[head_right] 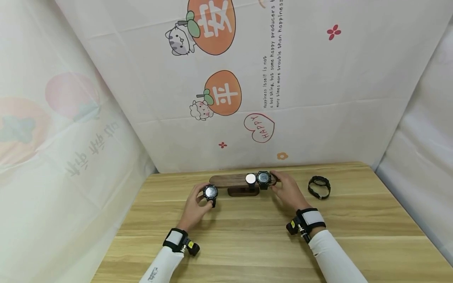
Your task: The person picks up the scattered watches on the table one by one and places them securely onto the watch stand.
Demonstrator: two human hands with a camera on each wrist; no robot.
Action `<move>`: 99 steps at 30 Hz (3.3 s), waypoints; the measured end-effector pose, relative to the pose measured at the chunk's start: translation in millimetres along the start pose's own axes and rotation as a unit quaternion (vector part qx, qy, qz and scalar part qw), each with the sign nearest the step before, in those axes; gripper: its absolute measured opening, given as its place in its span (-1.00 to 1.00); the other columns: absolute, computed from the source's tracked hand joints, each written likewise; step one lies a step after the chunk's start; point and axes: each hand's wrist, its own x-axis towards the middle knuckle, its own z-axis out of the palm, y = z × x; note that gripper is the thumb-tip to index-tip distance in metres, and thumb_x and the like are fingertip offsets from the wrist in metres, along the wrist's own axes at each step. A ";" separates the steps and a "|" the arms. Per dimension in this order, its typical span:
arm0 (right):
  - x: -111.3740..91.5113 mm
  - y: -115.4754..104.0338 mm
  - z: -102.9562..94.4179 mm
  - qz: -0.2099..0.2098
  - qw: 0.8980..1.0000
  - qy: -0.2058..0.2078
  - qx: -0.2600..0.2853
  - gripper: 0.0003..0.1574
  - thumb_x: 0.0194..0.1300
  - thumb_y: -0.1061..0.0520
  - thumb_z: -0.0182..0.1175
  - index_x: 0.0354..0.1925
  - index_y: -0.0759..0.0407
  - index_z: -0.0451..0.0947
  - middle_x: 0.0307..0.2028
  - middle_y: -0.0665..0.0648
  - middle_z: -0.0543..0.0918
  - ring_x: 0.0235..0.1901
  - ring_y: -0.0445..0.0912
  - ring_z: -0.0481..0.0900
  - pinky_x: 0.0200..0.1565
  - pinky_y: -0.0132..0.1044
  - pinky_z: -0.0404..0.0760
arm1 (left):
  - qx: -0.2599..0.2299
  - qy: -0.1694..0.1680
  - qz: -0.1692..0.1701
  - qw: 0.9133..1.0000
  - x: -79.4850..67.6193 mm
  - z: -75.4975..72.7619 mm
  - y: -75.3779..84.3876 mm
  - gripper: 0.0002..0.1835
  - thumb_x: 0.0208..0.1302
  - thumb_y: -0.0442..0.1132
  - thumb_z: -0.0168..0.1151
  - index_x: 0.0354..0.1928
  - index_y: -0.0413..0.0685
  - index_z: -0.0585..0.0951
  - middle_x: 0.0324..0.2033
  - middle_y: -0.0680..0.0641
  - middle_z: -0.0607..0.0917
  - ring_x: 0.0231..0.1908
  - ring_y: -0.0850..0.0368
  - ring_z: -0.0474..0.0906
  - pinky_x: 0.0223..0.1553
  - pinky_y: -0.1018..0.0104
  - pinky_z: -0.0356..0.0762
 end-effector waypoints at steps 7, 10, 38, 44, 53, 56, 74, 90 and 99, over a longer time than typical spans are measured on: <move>-0.3 -1.5 1.0 0.003 1.000 0.000 0.005 -0.22 0.22 0.20 0.31 0.37 0.22 0.30 0.23 0.33 0.45 0.05 0.19 0.49 0.11 0.22 0.48 | -0.004 0.005 -0.005 1.000 1.5 -4.5 -2.0 -0.34 0.00 -0.62 0.26 0.24 -0.39 0.37 0.12 -0.35 0.44 0.14 -0.16 0.38 0.09 -0.08 0.52; -0.7 -1.3 0.4 0.009 1.000 -0.001 0.006 -0.22 0.23 0.21 0.30 0.37 0.21 0.29 0.23 0.34 0.45 0.06 0.20 0.48 0.12 0.23 0.46 | -0.001 0.010 -0.006 1.000 3.5 -6.6 -3.0 -0.34 0.00 -0.60 0.26 0.24 -0.34 0.39 0.12 -0.34 0.45 0.14 -0.15 0.38 0.09 -0.06 0.52; -1.1 -2.0 -0.5 0.012 1.000 -0.001 0.010 -0.22 0.23 0.23 0.30 0.37 0.25 0.29 0.26 0.33 0.41 0.05 0.21 0.50 0.10 0.21 0.49 | 0.015 0.021 -0.029 0.999 14.3 -9.5 -19.4 -0.34 0.07 -0.57 0.25 0.28 -0.24 0.37 0.13 -0.37 0.42 0.17 -0.18 0.36 0.13 -0.10 0.48; -1.2 -2.0 -0.5 0.014 1.000 -0.002 0.012 -0.22 0.24 0.21 0.30 0.37 0.24 0.28 0.27 0.32 0.41 0.06 0.20 0.49 0.10 0.22 0.49 | 0.023 0.016 -0.023 0.999 16.2 -10.5 -18.3 -0.35 0.07 -0.55 0.27 0.27 -0.25 0.38 0.14 -0.35 0.43 0.17 -0.19 0.37 0.12 -0.06 0.50; -0.6 -1.6 -0.7 0.007 1.000 -0.001 0.012 -0.22 0.24 0.21 0.30 0.38 0.18 0.29 0.27 0.31 0.42 0.05 0.18 0.50 0.10 0.20 0.50 | 0.020 0.017 -0.026 0.999 18.7 -8.6 -25.0 -0.34 0.08 -0.56 0.25 0.29 -0.22 0.37 0.14 -0.37 0.42 0.17 -0.18 0.36 0.13 -0.10 0.48; -0.1 -1.9 -0.5 0.011 1.000 -0.002 0.013 -0.23 0.25 0.19 0.29 0.39 0.15 0.28 0.27 0.30 0.42 0.06 0.18 0.50 0.10 0.19 0.50 | 0.017 0.015 -0.028 0.999 19.9 -9.2 -25.6 -0.34 0.08 -0.56 0.24 0.29 -0.24 0.36 0.14 -0.38 0.41 0.17 -0.21 0.35 0.13 -0.11 0.47; -1.2 -0.5 -0.3 0.017 1.000 -0.002 0.015 -0.23 0.26 0.19 0.28 0.40 0.12 0.27 0.27 0.29 0.41 0.07 0.19 0.48 0.09 0.20 0.50 | 0.045 0.022 -0.040 0.998 24.5 2.3 -61.6 -0.29 0.11 -0.46 0.31 0.32 0.00 0.34 0.19 -0.19 0.42 0.19 -0.06 0.35 0.12 -0.10 0.49; -0.9 0.2 -0.1 0.019 1.000 -0.003 0.018 -0.22 0.26 0.19 0.28 0.40 0.12 0.27 0.29 0.29 0.40 0.08 0.19 0.48 0.10 0.22 0.49 | 0.079 -0.005 -0.055 0.995 31.3 1.3 -66.1 -0.32 0.14 -0.30 0.31 0.34 0.01 0.36 0.24 -0.14 0.36 0.20 0.09 0.31 0.18 0.08 0.46; -0.8 -1.9 -0.4 0.016 1.000 -0.003 0.017 -0.21 0.25 0.22 0.29 0.40 0.13 0.27 0.29 0.30 0.40 0.06 0.19 0.49 0.09 0.23 0.49 | 0.092 -0.005 -0.038 0.995 32.8 2.6 -66.8 -0.32 0.15 -0.28 0.32 0.35 0.05 0.36 0.26 -0.18 0.36 0.20 0.02 0.32 0.14 -0.10 0.46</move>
